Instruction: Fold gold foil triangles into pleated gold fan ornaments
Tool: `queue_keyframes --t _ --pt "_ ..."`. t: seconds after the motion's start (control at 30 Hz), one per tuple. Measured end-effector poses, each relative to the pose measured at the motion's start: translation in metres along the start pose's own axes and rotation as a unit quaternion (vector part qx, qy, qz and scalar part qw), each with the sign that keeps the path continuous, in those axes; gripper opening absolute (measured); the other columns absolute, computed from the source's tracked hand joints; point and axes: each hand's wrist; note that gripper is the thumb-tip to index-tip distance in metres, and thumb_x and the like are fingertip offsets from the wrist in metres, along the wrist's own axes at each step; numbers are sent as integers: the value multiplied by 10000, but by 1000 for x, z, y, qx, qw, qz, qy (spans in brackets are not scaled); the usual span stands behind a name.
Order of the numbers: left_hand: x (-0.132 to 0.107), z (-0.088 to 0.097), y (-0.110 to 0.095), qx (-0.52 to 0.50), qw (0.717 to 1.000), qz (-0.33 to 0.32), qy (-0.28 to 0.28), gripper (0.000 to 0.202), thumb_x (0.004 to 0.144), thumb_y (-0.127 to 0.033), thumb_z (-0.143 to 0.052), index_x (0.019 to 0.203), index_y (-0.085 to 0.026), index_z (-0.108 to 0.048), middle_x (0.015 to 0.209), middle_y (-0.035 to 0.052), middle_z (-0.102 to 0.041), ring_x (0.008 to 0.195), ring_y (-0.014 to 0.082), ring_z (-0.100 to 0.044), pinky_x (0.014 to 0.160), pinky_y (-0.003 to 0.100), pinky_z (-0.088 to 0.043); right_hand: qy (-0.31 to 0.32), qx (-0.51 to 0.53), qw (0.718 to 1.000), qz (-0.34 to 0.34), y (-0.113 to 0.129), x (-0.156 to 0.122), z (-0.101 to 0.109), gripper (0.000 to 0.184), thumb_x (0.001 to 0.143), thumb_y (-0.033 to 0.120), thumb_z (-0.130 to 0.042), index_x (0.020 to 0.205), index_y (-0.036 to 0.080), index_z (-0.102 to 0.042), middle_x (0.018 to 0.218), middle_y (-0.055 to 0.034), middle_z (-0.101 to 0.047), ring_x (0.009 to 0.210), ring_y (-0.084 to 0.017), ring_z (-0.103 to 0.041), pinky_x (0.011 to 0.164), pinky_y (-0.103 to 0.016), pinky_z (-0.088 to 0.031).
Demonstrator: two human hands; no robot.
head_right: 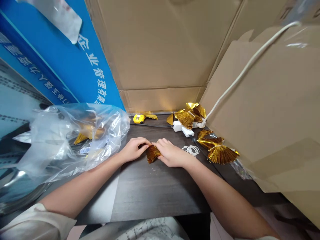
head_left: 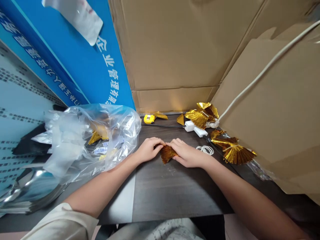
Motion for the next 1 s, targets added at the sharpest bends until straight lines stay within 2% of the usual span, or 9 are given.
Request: queue_keyframes --t 0.1,0.17,0.23,0.3,0.43,0.5,0.63,0.83,1.0 --pt "14 8 0 64 997 33 -35 174 963 -174 -532 1045 -172 -686 1040 75 -707 998 206 -657 937 354 -543 -13 -14 1000 2 2 1 1 552 924 197 -535 1458 100 -434 1286 -181 -528 1199 -265 -478 1097 -530 -469" --pt "34 17 -1 137 987 64 -55 212 949 -144 -537 1111 -157 -672 1122 106 -661 1104 237 -608 1030 394 -513 -21 -21 1000 4 2 1 2 535 912 190 -556 1432 104 -462 1279 -175 -540 1185 -258 -497 1088 -523 -477" --pt "60 26 -2 240 966 86 -37 270 933 -157 -576 1189 -159 -661 1259 133 -597 1219 282 -532 1130 438 -438 -24 -25 999 3 3 1 4 506 909 193 -563 1403 110 -491 1266 -170 -548 1168 -257 -506 1078 -518 -481" --pt "86 32 -3 327 936 132 -22 346 961 -160 -515 1293 -184 -609 1362 122 -544 1263 271 -496 1137 386 -426 -16 -25 1000 -2 1 0 6 491 910 197 -558 1391 112 -507 1253 -164 -554 1163 -262 -503 1076 -512 -477" --pt "118 28 -1 359 903 232 -48 340 950 -261 -562 1259 -127 -611 1288 214 -577 1237 404 -512 1041 521 -462 -4 -11 1000 6 -5 -2 12 507 914 206 -553 1409 114 -498 1264 -155 -551 1193 -269 -490 1094 -494 -458" --pt "123 23 2 360 889 275 -58 376 938 -311 -596 1258 -114 -597 1229 237 -608 1181 430 -552 987 535 -481 -4 -8 1000 7 -10 -3 14 505 915 218 -553 1406 111 -499 1267 -155 -548 1189 -271 -490 1089 -491 -457" --pt "123 19 10 361 878 306 -71 371 959 -278 -550 1301 -135 -539 1238 214 -629 1185 384 -567 990 483 -480 -7 5 1000 13 -16 -4 16 499 913 226 -557 1397 116 -504 1254 -153 -552 1165 -265 -498 1081 -490 -456" --pt "119 23 20 351 894 272 -58 217 955 -249 -556 1146 -187 -638 1253 177 -607 1225 365 -539 996 486 -480 -8 15 1000 16 -17 -3 14 505 910 226 -570 1399 117 -505 1267 -154 -551 1171 -260 -498 1089 -489 -449" --pt "112 26 16 313 914 245 -78 172 960 -215 -550 1090 -179 -657 1155 162 -619 1131 337 -591 986 466 -482 2 21 1000 1 -18 -5 19 514 908 215 -573 1410 125 -504 1266 -149 -553 1182 -257 -500 1105 -485 -439"
Point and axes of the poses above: each hand's wrist, its own x-axis towards the middle knuckle, its own z-axis out of the back of the hand, y = z × x
